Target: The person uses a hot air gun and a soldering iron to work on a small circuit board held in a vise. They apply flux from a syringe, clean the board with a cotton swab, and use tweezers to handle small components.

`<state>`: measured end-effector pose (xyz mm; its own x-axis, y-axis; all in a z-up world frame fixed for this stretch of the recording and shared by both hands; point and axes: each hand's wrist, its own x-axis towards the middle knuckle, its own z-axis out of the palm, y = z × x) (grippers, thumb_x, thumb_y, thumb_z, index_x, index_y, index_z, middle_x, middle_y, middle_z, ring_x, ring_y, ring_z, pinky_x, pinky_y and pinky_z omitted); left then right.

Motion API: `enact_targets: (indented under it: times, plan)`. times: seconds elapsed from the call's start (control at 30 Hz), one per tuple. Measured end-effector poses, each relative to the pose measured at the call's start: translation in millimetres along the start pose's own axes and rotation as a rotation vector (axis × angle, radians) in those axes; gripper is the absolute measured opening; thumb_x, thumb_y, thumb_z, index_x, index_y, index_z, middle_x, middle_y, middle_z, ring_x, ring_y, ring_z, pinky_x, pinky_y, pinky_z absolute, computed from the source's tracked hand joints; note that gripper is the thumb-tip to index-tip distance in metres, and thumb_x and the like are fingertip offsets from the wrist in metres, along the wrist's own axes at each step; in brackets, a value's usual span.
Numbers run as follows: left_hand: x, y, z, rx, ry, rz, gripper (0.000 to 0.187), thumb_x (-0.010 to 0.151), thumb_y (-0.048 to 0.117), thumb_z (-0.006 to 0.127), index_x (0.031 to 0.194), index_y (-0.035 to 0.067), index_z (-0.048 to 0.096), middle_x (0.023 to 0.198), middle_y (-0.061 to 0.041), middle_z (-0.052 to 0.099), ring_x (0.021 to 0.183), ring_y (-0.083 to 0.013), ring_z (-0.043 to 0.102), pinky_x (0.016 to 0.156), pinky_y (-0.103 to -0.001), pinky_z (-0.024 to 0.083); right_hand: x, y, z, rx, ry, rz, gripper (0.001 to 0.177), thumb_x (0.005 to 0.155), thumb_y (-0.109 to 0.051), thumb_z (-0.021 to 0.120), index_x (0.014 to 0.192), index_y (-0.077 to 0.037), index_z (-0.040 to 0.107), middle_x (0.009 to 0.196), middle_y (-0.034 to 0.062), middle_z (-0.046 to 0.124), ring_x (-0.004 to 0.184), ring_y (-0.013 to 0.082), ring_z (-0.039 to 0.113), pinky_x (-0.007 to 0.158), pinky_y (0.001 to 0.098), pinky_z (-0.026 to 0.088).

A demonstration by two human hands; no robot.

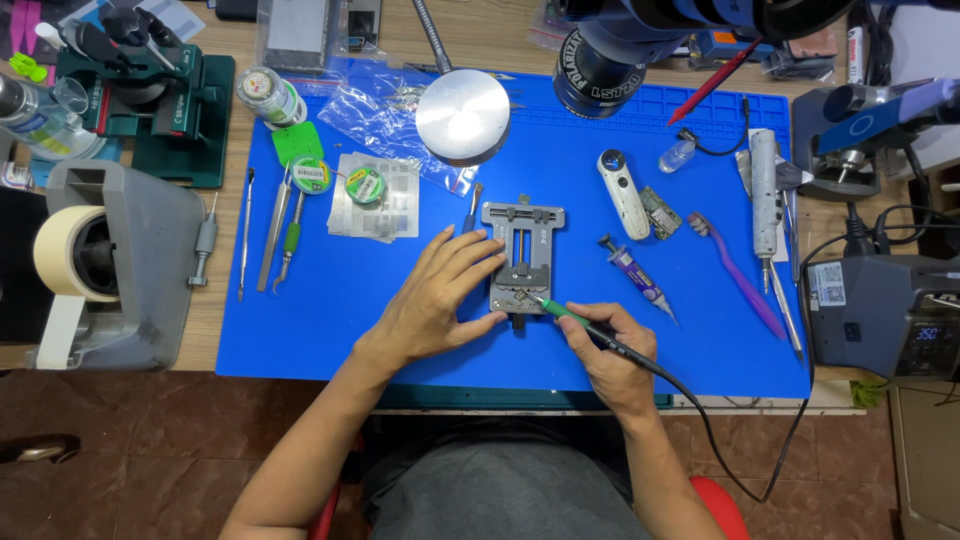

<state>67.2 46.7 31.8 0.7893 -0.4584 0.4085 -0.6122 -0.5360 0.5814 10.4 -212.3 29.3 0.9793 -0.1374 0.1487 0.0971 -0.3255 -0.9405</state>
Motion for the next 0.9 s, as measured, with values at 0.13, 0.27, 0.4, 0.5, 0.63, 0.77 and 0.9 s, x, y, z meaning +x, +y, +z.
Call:
enact_targets:
  times: [0.13,0.27,0.4,0.5,0.63,0.77,0.9]
  plan:
    - [-0.8,-1.3,1.0,0.0,0.002,0.005,0.066,0.085,0.035,0.085,0.142,0.01,0.064,0.149,-0.01,0.062,0.145,-0.0318,0.051,0.127,-0.056,0.027,1.0,-1.5,0.8,-0.001,-0.014,0.006,0.018,0.085,-0.012,0.089,0.1,-0.004,0.083,0.078,0.0151,0.081,0.078,0.0192,0.077,0.067,0.0342,0.062]
    - [-0.4,-0.5,0.7,0.002,0.007,-0.001,0.067,0.085,0.036,0.086,0.143,0.01,0.063,0.148,-0.009,0.062,0.145,-0.0309,0.05,0.128,-0.055,0.026,1.9,0.0,-0.8,-0.002,-0.025,0.003,0.018,0.083,-0.013,0.09,0.098,-0.005,0.084,0.078,0.014,0.081,0.078,0.0194,0.078,0.066,0.0336,0.062]
    - [-0.8,-0.8,0.8,-0.011,0.007,0.0,0.068,0.085,0.036,0.085,0.143,0.008,0.062,0.148,-0.01,0.062,0.145,-0.0313,0.05,0.128,-0.055,0.026,5.2,-2.4,-4.2,0.015,0.001,0.0,0.017,0.088,-0.012,0.086,0.102,-0.002,0.082,0.078,0.0162,0.081,0.076,0.0194,0.076,0.067,0.0348,0.062]
    - [-1.2,-1.7,1.0,-0.008,0.001,0.009,0.069,0.085,0.036,0.086,0.143,0.008,0.062,0.148,-0.011,0.062,0.145,-0.0321,0.05,0.128,-0.056,0.026,7.2,-2.9,-7.6,-0.018,-0.019,-0.013,0.017,0.086,-0.014,0.088,0.099,-0.004,0.083,0.078,0.0161,0.08,0.076,0.0214,0.077,0.065,0.0349,0.062]
    - [-1.1,-1.6,0.8,-0.007,0.005,0.008,0.068,0.085,0.035,0.086,0.142,0.007,0.062,0.147,-0.011,0.062,0.145,-0.032,0.05,0.128,-0.055,0.025,7.7,0.3,-7.1,-0.006,-0.024,-0.02,0.017,0.086,-0.014,0.089,0.099,-0.004,0.083,0.078,0.0155,0.08,0.076,0.0199,0.076,0.065,0.0348,0.061]
    - [-1.1,-2.0,1.3,-0.014,0.005,0.01,0.068,0.085,0.035,0.086,0.142,0.008,0.062,0.147,-0.01,0.062,0.145,-0.032,0.05,0.128,-0.055,0.025,8.3,-0.7,-7.2,-0.004,-0.04,-0.004,0.017,0.085,-0.014,0.089,0.099,-0.005,0.083,0.078,0.0143,0.08,0.075,0.0174,0.074,0.064,0.033,0.061]
    - [-1.0,-2.1,1.2,-0.019,0.006,0.006,0.068,0.085,0.035,0.086,0.143,0.008,0.062,0.148,-0.01,0.062,0.145,-0.0315,0.05,0.128,-0.055,0.026,9.7,-6.3,-6.4,0.001,-0.061,0.008,0.017,0.085,-0.014,0.089,0.099,-0.005,0.084,0.078,0.0145,0.08,0.074,0.0178,0.074,0.064,0.0344,0.061]
